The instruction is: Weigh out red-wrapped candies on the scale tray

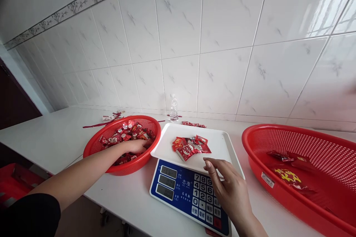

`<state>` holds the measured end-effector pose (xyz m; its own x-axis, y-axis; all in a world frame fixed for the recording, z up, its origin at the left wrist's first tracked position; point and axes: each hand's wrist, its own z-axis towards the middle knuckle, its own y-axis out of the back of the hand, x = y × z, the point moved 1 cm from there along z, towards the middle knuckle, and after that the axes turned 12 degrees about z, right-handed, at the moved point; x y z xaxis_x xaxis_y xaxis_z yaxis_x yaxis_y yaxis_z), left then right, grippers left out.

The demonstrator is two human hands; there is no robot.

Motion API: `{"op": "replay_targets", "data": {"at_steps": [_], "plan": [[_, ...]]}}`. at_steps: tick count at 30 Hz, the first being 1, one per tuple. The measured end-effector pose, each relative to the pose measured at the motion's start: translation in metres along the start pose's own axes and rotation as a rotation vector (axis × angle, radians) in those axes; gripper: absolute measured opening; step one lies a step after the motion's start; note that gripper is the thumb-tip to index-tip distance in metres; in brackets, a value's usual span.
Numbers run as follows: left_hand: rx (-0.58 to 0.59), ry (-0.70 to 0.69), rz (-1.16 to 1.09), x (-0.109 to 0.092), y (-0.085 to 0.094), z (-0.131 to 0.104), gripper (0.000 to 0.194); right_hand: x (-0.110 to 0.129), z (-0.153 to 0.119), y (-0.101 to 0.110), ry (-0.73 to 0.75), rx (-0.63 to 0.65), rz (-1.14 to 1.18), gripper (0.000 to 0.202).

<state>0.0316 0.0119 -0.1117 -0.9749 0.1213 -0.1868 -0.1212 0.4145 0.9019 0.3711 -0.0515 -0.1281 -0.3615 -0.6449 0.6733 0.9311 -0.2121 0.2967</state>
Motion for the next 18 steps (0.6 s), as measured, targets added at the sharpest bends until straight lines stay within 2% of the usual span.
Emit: {"op": "replay_targets", "data": {"at_steps": [5, 8, 14, 18], "plan": [[-0.105, 0.016, 0.151, 0.005, -0.004, 0.006, 0.044, -0.001, 0.0, -0.001, 0.009, -0.01, 0.001, 0.036], [-0.148, 0.026, 0.207, 0.011, -0.004, 0.008, 0.048, -0.002, 0.0, -0.002, 0.023, -0.01, 0.005, 0.035], [-0.052, 0.049, 0.197, 0.018, -0.009, 0.013, 0.062, 0.0, 0.001, 0.0, 0.041, -0.007, 0.003, 0.033], [-0.062, 0.073, 0.197, 0.018, -0.01, 0.014, 0.061, 0.001, 0.0, -0.001, 0.041, -0.01, 0.014, 0.032]]}}
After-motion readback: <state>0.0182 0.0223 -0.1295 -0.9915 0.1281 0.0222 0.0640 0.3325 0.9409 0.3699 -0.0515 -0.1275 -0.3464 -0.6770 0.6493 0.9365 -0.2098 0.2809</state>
